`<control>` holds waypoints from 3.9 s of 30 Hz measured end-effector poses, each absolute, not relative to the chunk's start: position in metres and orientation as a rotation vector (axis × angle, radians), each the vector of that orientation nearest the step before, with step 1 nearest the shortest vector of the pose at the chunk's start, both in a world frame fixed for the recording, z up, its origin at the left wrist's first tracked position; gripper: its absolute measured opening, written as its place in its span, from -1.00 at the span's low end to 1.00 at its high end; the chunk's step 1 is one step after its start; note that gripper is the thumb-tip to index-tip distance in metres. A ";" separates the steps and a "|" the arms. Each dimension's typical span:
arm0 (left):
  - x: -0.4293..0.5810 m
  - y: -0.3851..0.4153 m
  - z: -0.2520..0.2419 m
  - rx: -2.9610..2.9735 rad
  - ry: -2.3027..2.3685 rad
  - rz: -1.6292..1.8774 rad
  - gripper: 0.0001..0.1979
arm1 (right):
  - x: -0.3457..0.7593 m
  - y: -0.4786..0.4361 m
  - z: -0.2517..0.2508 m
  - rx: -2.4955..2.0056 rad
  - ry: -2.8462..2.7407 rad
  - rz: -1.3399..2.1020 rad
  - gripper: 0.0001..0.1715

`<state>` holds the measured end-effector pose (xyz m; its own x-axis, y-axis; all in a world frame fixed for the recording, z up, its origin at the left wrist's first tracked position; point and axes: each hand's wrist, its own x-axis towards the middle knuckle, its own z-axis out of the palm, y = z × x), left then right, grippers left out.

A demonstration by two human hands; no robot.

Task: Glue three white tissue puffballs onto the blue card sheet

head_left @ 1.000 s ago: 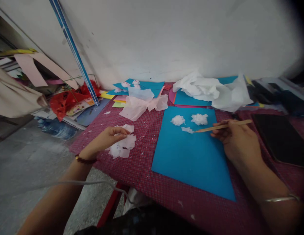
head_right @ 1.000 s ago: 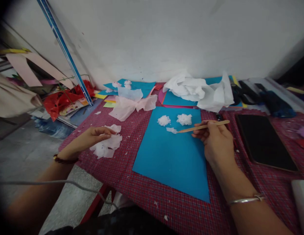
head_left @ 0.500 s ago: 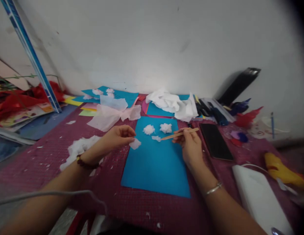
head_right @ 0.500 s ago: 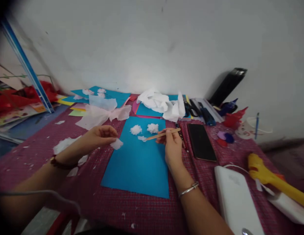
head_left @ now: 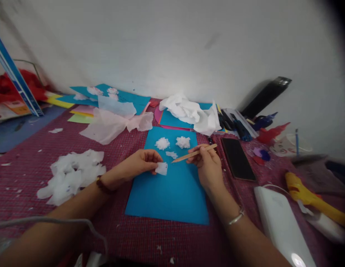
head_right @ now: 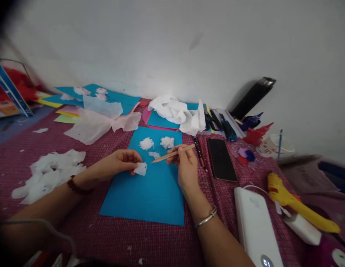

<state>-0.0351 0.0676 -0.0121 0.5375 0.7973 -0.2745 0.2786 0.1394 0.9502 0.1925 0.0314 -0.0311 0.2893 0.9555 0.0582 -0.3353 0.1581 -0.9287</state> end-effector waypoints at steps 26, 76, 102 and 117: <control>-0.036 0.057 -0.013 2.347 1.193 0.383 -0.77 | 0.173 0.019 -0.029 -1.106 -1.193 1.175 -0.78; -0.001 0.048 -0.015 2.904 1.339 0.123 -0.82 | 0.197 0.023 -0.018 -1.120 -1.096 0.844 -0.84; -0.004 0.068 -0.032 2.530 1.216 0.540 -0.77 | 0.187 0.020 -0.009 -1.116 -1.168 0.742 -0.81; -0.002 0.068 -0.033 2.564 1.233 0.534 -0.77 | 0.170 0.024 -0.012 -1.345 -1.719 0.480 -0.72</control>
